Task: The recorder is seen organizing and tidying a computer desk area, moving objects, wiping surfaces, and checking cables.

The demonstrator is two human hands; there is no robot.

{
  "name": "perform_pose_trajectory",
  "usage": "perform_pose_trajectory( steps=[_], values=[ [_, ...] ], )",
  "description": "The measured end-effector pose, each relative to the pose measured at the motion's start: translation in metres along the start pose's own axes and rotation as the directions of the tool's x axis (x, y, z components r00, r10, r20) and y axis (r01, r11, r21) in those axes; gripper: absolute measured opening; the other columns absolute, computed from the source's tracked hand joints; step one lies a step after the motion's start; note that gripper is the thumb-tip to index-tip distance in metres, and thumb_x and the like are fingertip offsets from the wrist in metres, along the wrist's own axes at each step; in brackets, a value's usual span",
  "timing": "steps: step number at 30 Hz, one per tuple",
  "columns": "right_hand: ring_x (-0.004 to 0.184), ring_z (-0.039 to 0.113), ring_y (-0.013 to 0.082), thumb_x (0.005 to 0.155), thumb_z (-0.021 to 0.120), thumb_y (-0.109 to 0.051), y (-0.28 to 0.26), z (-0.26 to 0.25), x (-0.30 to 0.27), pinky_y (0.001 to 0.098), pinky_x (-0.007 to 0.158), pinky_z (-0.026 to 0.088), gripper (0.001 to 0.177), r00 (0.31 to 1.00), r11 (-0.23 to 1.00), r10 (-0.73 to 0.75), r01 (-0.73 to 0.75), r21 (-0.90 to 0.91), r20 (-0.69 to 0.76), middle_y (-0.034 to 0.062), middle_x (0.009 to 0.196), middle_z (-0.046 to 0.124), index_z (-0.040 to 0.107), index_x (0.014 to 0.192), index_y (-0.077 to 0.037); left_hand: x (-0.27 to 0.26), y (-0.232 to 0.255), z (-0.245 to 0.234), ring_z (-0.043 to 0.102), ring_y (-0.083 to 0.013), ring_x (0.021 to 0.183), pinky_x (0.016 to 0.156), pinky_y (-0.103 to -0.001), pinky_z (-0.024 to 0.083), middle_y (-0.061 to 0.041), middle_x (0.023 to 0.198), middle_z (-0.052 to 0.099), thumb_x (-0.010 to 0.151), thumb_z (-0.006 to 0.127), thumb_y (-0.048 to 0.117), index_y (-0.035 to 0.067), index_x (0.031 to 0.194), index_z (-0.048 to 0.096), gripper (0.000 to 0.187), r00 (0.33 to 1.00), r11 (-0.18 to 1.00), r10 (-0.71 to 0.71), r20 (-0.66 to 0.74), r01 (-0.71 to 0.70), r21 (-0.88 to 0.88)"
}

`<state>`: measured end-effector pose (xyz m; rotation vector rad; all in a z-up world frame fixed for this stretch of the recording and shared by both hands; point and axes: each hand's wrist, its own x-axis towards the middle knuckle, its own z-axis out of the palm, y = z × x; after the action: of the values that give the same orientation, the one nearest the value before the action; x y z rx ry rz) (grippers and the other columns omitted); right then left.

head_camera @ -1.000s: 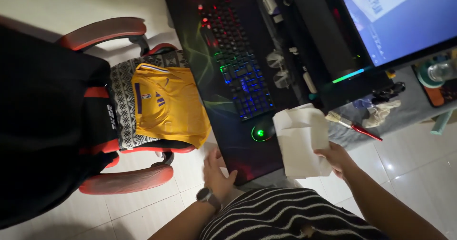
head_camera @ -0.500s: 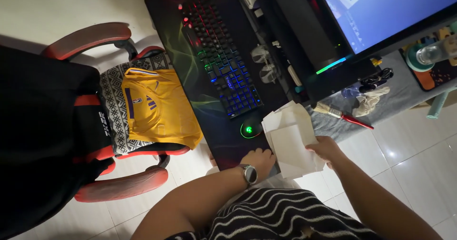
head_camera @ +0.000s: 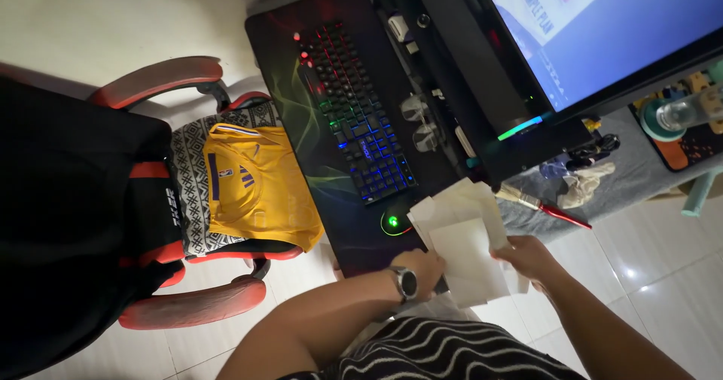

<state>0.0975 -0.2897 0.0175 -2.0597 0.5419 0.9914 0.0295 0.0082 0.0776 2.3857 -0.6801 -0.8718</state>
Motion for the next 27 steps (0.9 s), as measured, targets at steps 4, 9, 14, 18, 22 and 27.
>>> perform_pose_trajectory(
  steps=[4,9,14,18,22,27],
  values=[
    [0.090,0.075,0.0374,0.081,0.077,-0.019,-0.005,-0.003,-0.007,0.0546,0.083,0.059,0.054,0.999,0.998,0.045,-0.046,-0.033,-0.027,0.0262,0.106,0.078,0.070,0.130,0.002,0.028,-0.009,0.049,0.068,-0.0408,0.106,0.081,-0.046,0.059,-0.024,0.124,0.064,0.087,0.065,0.011,-0.004,0.123,0.064,0.039,1.000,0.988,0.008,-0.004,-0.007,0.155],
    [0.089,0.077,0.0395,0.080,0.078,-0.019,0.006,-0.014,0.001,0.0536,0.083,0.061,0.051,0.999,0.999,0.044,-0.044,0.033,-0.009,0.0276,0.103,0.080,0.073,0.124,0.007,0.021,0.004,0.039,0.070,-0.0376,0.108,0.087,-0.044,0.059,-0.022,0.123,0.069,0.094,0.058,0.010,-0.001,0.117,0.072,0.029,0.989,0.993,-0.020,0.144,0.003,0.114],
    [0.087,0.075,0.0399,0.081,0.078,-0.019,0.025,-0.010,0.025,0.0546,0.081,0.060,0.049,0.998,0.997,0.062,-0.062,0.051,0.004,0.0291,0.103,0.079,0.075,0.121,0.010,0.012,-0.006,0.045,0.068,-0.0397,0.107,0.088,-0.046,0.057,-0.023,0.124,0.065,0.090,0.062,0.009,-0.002,0.123,0.065,0.035,0.997,0.999,0.033,0.073,-0.032,-0.013],
    [0.091,0.074,0.0396,0.077,0.079,-0.016,0.030,-0.003,0.040,0.0543,0.086,0.057,0.051,0.994,0.993,0.110,-0.109,0.048,0.002,0.0290,0.105,0.079,0.075,0.122,0.009,0.003,-0.025,0.052,0.066,-0.0398,0.101,0.087,-0.046,0.055,-0.023,0.117,0.066,0.081,0.068,0.013,-0.002,0.117,0.065,0.039,0.988,0.992,0.122,0.099,-0.119,-0.030],
    [0.092,0.075,0.0429,0.078,0.077,-0.017,0.039,-0.021,0.042,0.0570,0.089,0.059,0.054,0.985,0.983,0.172,-0.172,-0.066,0.004,0.0281,0.106,0.079,0.071,0.128,0.002,-0.029,-0.050,0.039,0.069,-0.0365,0.097,0.086,-0.046,0.056,-0.020,0.108,0.070,0.089,0.063,0.017,0.001,0.110,0.071,0.027,0.980,0.967,0.176,-0.092,-0.190,-0.172],
    [0.100,0.074,0.0338,0.076,0.083,-0.025,-0.015,-0.065,-0.008,0.0485,0.095,0.060,0.053,0.990,0.917,-0.024,0.077,-0.392,0.139,0.0189,0.108,0.078,0.076,0.122,0.000,-0.084,-0.053,-0.043,0.071,-0.0255,0.087,0.076,-0.039,0.057,-0.008,0.095,0.073,0.086,0.070,0.043,0.012,0.106,0.072,0.037,0.960,0.866,-0.123,-0.252,-0.020,-0.499]
  ],
)
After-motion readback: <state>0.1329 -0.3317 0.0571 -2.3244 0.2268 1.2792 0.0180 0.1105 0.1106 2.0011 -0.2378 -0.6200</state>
